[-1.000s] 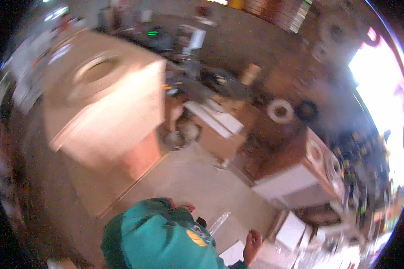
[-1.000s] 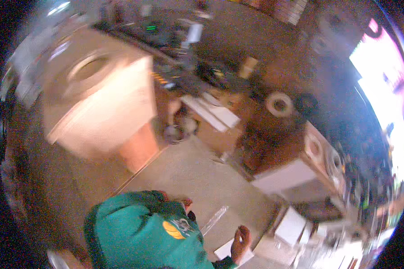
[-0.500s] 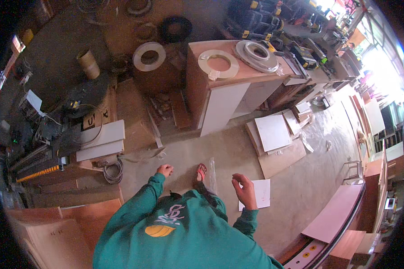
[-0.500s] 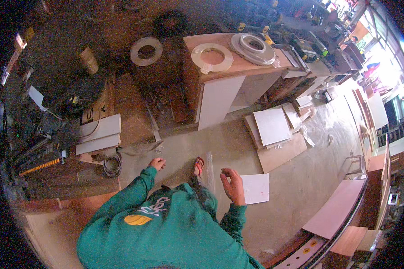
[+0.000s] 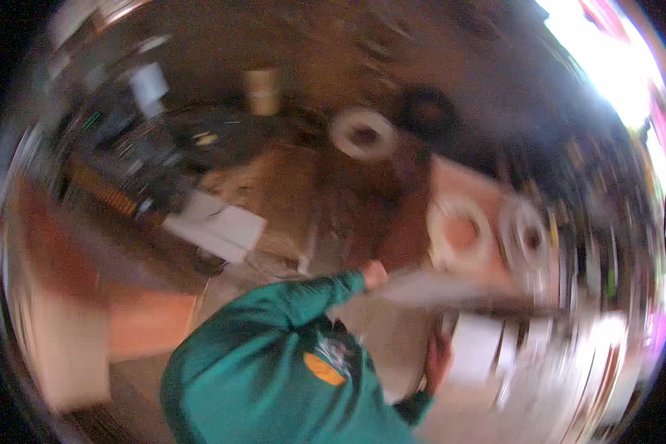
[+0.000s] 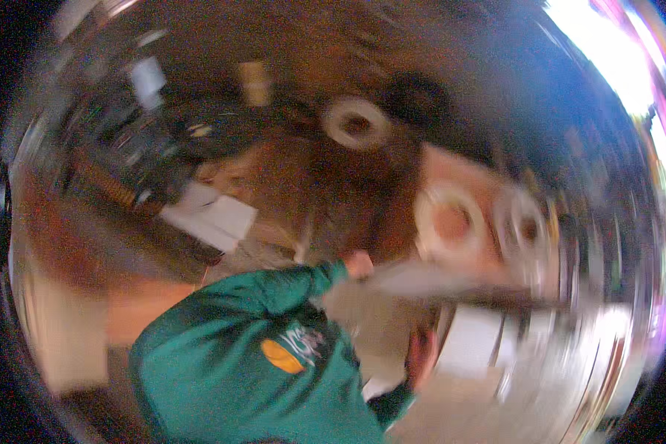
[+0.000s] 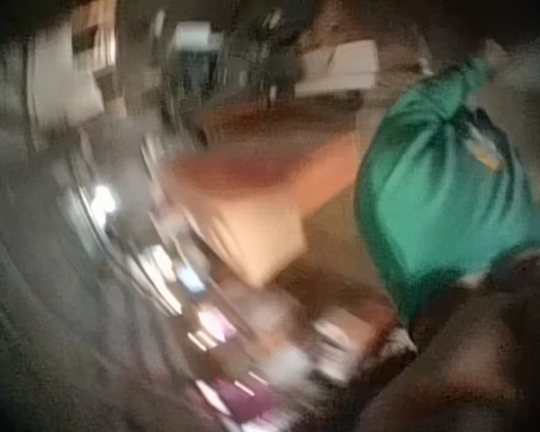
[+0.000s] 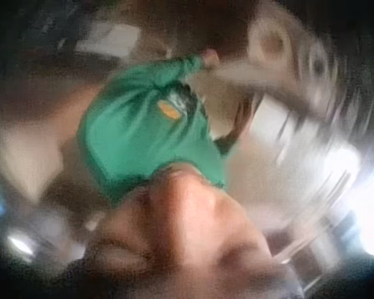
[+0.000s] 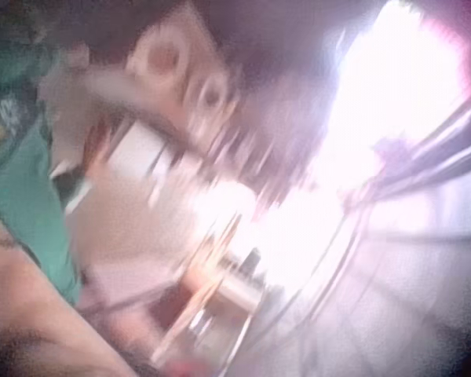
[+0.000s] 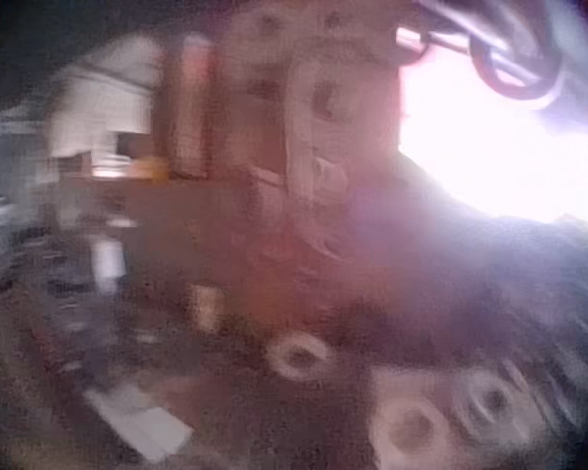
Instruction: The person applies adhesive to a thin wooden strip and presses it onto the edges of a wooden cabinet. They handle the strip, apply glue from a bottle, and fit the strip along the cabinet edges.
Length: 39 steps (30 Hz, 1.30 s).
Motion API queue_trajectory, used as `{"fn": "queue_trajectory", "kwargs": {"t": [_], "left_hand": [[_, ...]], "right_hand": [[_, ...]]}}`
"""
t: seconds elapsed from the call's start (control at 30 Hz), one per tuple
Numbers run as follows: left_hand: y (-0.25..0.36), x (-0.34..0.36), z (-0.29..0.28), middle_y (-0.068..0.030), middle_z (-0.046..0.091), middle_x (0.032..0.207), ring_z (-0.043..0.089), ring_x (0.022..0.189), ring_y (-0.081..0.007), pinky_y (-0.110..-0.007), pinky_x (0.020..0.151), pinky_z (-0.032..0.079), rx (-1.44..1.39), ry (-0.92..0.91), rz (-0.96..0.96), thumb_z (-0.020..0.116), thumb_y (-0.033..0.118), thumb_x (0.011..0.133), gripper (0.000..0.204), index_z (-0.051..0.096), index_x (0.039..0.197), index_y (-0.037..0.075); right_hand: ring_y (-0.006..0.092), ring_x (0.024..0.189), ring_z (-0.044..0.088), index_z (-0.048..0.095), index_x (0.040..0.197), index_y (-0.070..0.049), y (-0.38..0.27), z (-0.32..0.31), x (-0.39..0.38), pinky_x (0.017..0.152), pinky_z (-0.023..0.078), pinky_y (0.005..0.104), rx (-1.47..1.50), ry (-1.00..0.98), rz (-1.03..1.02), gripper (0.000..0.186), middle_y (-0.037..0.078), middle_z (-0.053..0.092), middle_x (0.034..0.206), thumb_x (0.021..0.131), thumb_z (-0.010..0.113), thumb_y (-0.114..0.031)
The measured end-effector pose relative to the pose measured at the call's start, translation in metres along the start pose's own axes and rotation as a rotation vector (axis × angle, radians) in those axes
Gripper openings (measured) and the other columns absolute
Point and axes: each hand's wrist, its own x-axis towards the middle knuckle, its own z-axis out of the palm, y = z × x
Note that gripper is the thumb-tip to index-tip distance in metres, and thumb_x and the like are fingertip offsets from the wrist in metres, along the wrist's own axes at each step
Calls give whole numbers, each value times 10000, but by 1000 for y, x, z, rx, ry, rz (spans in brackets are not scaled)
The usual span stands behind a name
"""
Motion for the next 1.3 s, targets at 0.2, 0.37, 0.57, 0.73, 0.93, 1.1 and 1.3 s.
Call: {"fn": "queue_trajectory", "kwargs": {"t": [0.2,0.37,0.57,0.73,0.93,1.1,1.3], "left_hand": [[-71,-29,69,-246,497,637,481,567,-330,-504,585,388,-47,21,-639,510,209,864,322,563,657,-32],[11,-220,-31,-180,603,769,574,701,-333,-513,644,459,-118,585,-1127,526,294,835,281,639,753,50],[181,-470,158,-139,681,901,657,823,-351,-499,713,529,62,543,-2157,561,314,793,241,678,836,107],[363,-430,287,-151,646,1110,609,1041,-377,-475,840,511,-679,647,-2284,483,392,861,369,700,1010,133],[436,-358,383,-139,642,1079,610,993,-354,-469,781,504,-1068,914,-2061,489,370,862,339,681,1011,133],[458,-424,385,-130,639,1054,611,954,-334,-465,733,499,-1084,1011,-1985,494,352,863,315,665,1012,133],[441,-567,349,-119,635,1023,613,906,-311,-459,674,493,-916,1093,-2003,500,330,865,287,646,1014,133]], "right_hand": [[193,1000,590,609,1149,17,113,40,94,879,462,346,-59,-375,-39,328,117,656,1108,975,531,-250],[197,1005,593,609,1151,15,98,81,209,878,462,349,-41,-695,-120,360,114,657,1108,978,514,-286],[202,1010,597,607,1153,14,74,130,298,877,461,352,77,-980,-141,400,111,658,1108,981,493,-329],[217,1018,606,608,1158,2,58,184,259,881,459,357,135,-1225,-262,472,103,660,1108,980,449,-405],[275,1058,616,603,1146,-43,-75,202,56,903,490,361,-207,-1540,-893,265,140,645,1139,911,589,-165],[292,1013,632,605,1140,-45,-96,238,-27,862,502,380,-34,-1520,-1086,294,150,656,1109,887,653,-185],[256,941,654,622,1101,-46,-90,199,-2,803,530,378,-104,-1299,-721,265,107,683,1047,851,659,-125]]}}
